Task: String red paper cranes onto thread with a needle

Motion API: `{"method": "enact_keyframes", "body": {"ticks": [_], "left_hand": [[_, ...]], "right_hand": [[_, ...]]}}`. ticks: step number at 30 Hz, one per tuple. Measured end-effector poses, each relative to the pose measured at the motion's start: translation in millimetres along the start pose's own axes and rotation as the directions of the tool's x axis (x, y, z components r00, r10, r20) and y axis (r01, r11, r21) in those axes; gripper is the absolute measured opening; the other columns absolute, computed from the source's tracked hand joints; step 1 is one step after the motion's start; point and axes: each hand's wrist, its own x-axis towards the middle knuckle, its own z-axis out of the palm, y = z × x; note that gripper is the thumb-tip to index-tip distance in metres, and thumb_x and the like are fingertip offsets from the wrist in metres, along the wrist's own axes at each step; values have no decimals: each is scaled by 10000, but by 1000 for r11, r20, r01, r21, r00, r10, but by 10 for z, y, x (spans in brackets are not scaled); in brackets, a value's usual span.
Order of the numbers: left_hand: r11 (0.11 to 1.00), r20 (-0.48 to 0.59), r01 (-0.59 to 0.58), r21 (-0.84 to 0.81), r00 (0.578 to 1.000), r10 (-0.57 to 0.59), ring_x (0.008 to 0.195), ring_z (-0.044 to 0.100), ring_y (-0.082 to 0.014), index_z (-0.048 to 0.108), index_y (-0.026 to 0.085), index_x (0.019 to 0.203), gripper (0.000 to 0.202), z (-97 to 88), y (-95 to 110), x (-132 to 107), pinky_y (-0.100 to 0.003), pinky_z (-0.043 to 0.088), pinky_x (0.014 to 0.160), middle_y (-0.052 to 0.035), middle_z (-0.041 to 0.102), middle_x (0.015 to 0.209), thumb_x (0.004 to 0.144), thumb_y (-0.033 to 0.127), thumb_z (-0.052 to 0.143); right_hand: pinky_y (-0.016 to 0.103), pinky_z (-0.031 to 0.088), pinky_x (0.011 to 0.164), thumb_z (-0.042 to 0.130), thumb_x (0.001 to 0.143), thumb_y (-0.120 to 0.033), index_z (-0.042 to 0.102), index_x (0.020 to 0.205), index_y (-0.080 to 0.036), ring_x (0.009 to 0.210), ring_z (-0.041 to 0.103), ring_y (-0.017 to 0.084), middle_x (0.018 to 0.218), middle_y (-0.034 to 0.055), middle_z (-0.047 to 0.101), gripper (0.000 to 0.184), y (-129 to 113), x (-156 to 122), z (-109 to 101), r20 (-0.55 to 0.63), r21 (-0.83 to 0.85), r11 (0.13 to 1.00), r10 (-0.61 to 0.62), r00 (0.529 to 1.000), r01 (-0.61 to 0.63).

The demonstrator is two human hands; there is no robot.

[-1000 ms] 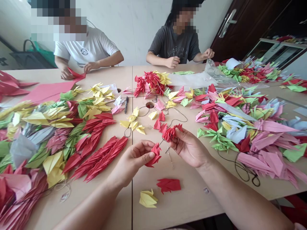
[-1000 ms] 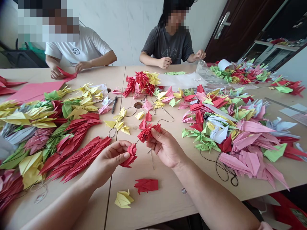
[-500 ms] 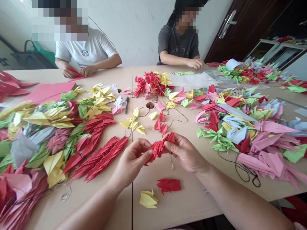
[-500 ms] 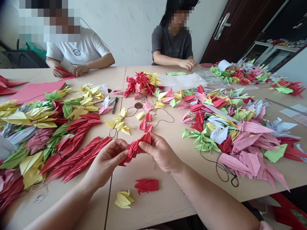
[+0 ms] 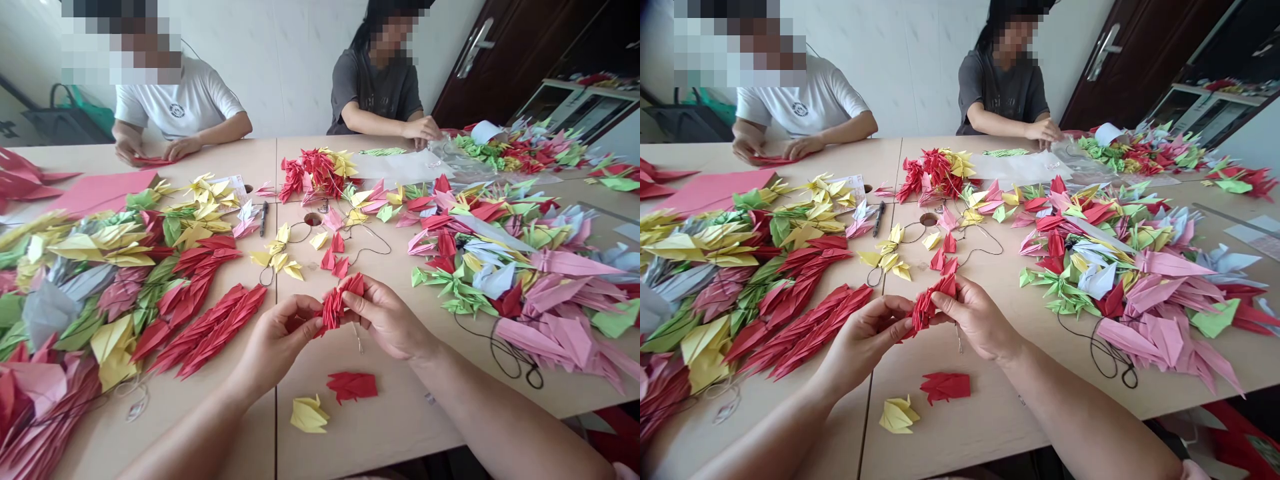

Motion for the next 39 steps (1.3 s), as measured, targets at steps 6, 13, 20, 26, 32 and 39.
{"method": "enact_keyframes", "body": {"ticks": [6, 13, 20, 26, 32, 39], "left_hand": [[993, 32, 49, -110, 998, -46, 755, 620, -137, 654, 186, 952, 229, -2, -26, 16, -254, 523, 685, -26, 692, 847, 804, 334, 747], [994, -33, 52, -98, 998, -55, 660, 581, -109, 627, 168, 866, 193, -2, -9, 25, -232, 493, 622, 3, 639, 741, 800, 322, 725], [992, -53, 91, -83, 994, -95, 586, 542, -103, 586, 168, 832, 218, 28, 41, 36, -222, 434, 543, 17, 601, 670, 779, 340, 710], [997, -48, 67, -34, 997, -69, 588, 541, -102, 586, 175, 848, 176, 35, 21, 12, -224, 435, 550, 25, 596, 660, 809, 321, 677], [999, -95, 25, 47, 995, -21, 616, 567, -116, 519, 197, 908, 203, 69, -3, 7, -232, 444, 555, 32, 611, 697, 802, 272, 675], [997, -14, 76, 11, 997, -76, 626, 547, -109, 514, 187, 830, 213, 38, -6, 21, -230, 419, 556, 21, 597, 715, 797, 297, 693]], "right_hand": [[260, 544, 675, 791, 775, -372, 637, 825, -177, 716, 654, 129, 783, 1, 694, 254, 21, 39, -46, -101, 36, 999, 16, 995, -12], [241, 574, 613, 766, 793, -402, 654, 889, -193, 812, 692, 157, 906, 30, 720, 255, -6, 34, -67, -73, 28, 996, 87, 994, -85], [202, 579, 558, 751, 806, -423, 661, 933, -201, 838, 667, 148, 923, 20, 697, 271, 19, -7, -26, -14, -39, 992, 119, 993, -119], [198, 586, 580, 783, 783, -371, 673, 922, -196, 798, 644, 123, 880, 3, 674, 249, 9, -26, -24, 45, -61, 988, 144, 989, -141], [201, 564, 581, 811, 755, -351, 615, 792, -166, 668, 625, 92, 746, -19, 652, 272, 40, -17, -7, 53, -114, 983, 154, 987, -147], [199, 522, 567, 806, 757, -381, 612, 760, -160, 617, 624, 87, 736, -11, 666, 295, 43, -26, -6, 57, -163, 983, 91, 994, -81]]}}
